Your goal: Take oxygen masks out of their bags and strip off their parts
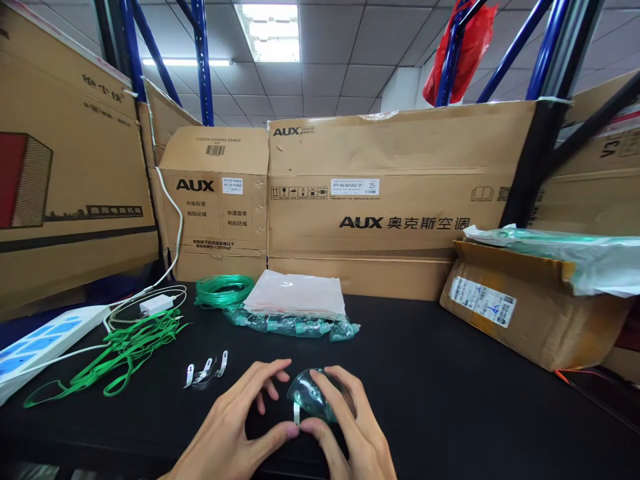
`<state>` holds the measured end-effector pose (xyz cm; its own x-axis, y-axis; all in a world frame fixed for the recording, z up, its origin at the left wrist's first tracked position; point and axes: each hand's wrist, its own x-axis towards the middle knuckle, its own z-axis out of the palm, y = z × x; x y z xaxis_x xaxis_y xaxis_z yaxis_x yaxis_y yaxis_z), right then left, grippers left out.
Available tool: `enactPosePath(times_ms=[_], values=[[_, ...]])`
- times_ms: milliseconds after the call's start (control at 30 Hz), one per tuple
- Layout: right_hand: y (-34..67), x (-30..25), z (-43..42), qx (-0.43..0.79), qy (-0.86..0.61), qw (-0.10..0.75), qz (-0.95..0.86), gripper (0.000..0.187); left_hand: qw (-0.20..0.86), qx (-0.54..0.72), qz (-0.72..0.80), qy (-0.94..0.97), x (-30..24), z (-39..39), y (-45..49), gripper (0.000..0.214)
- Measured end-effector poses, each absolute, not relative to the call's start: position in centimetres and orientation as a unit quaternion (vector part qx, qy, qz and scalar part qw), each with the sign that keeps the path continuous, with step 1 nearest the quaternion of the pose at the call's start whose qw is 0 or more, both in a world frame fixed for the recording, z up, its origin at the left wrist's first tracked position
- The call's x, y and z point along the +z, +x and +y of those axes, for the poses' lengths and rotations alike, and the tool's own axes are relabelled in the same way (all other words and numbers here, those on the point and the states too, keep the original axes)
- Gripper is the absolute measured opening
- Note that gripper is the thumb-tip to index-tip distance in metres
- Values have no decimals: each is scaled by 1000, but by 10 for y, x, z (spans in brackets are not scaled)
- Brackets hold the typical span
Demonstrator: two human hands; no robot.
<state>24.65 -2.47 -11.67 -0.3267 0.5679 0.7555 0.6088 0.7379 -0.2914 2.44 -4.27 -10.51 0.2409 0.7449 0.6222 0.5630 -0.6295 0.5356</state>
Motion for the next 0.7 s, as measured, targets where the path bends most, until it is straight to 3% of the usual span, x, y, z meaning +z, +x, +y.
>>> enactPosePath(times_ms=[100, 333, 567, 700], values=[[245, -119, -24, -43, -394, 467, -791, 47, 71, 437, 411, 797, -105, -41, 23, 64], [251, -126, -18, -116, -387, 403, -821, 50, -30, 445, 319, 836, -115, -35, 24, 15], [264, -113, -25, -152, -350, 300, -874, 68, -157, 393, 329, 844, -108, -43, 8, 21], [262, -103, -11, -193, -308, 284, -887, 57, -223, 315, 363, 848, -97, -54, -32, 23]])
